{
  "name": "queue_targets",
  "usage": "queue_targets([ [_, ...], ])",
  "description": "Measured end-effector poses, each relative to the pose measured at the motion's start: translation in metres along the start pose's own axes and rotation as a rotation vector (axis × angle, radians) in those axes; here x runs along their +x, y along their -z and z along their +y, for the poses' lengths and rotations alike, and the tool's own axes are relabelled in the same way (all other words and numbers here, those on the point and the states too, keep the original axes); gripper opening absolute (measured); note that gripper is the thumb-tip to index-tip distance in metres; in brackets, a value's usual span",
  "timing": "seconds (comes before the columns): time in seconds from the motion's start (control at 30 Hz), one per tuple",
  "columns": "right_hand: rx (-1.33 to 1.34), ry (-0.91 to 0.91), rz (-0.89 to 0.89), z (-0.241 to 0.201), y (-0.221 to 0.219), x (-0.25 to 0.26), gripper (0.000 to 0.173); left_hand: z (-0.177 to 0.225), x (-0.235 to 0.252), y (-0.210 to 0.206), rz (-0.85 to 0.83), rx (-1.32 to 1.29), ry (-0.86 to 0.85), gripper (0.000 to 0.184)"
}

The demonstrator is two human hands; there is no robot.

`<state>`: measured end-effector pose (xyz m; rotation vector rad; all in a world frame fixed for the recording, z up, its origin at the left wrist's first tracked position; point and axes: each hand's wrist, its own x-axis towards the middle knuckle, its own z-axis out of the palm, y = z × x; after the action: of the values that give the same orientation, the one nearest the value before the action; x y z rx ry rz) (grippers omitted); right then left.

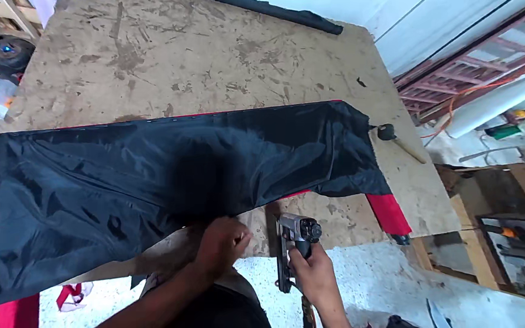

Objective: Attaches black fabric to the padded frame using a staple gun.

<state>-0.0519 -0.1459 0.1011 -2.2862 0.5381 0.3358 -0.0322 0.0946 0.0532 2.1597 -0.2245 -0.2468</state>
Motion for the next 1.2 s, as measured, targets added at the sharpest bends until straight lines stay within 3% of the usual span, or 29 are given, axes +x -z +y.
queue_targets([
  [0.1, 0.262, -0.088, 0.0, 0.018, -0.015, 0.013, 0.034, -0.026, 0.032, 0.0, 0.169, 0.222, -0.127, 0.031],
  [0.2, 0.548, -0.186, 0.019, 0.062, -0.023, 0.037, 0.025, -0.038, 0.054, -0.011, 0.119, 0.34, -0.146, 0.036],
  [0.33, 0.1, -0.166, -0.051, 0.097, -0.001, 0.077, 0.036, -0.044, 0.054, -0.02, 0.163, 0.392, -0.179, 0.028],
  [0.47, -0.345, -0.02, -0.025, 0.103, 0.017, 0.098, 0.031, -0.038, 0.047, -0.025, 0.131, 0.438, -0.131, 0.038],
  [0.57, -0.447, 0.084, -0.017, 0.094, 0.029, 0.104, 0.03, -0.036, 0.04, -0.029, 0.13, 0.447, -0.11, 0.034],
  [0.63, -0.389, 0.284, 0.072, 0.071, 0.041, 0.1, 0.027, -0.035, 0.039, -0.034, 0.161, 0.466, -0.114, 0.032],
  [0.7, -0.274, 0.633, 0.109, 0.031, 0.039, 0.095, 0.024, -0.035, 0.04, -0.038, 0.233, 0.481, -0.132, 0.028],
  [0.8, -0.335, 1.034, -0.024, -0.007, 0.003, 0.112, 0.027, -0.031, 0.036, -0.047, 0.293, 0.473, -0.139, 0.023],
  [0.9, -0.468, 1.245, -0.165, -0.003, -0.027, 0.149, 0.022, -0.025, 0.031, -0.055, 0.368, 0.515, -0.142, 0.024],
  [1.03, -0.371, 1.492, -0.105, 0.016, -0.034, 0.181, 0.021, -0.029, 0.029, -0.06, 0.437, 0.553, -0.254, 0.02],
  [1.2, -0.451, 1.546, -0.145, 0.017, -0.035, 0.176, 0.02, -0.027, 0.033, -0.058, 0.327, 0.651, -0.35, 0.022],
])
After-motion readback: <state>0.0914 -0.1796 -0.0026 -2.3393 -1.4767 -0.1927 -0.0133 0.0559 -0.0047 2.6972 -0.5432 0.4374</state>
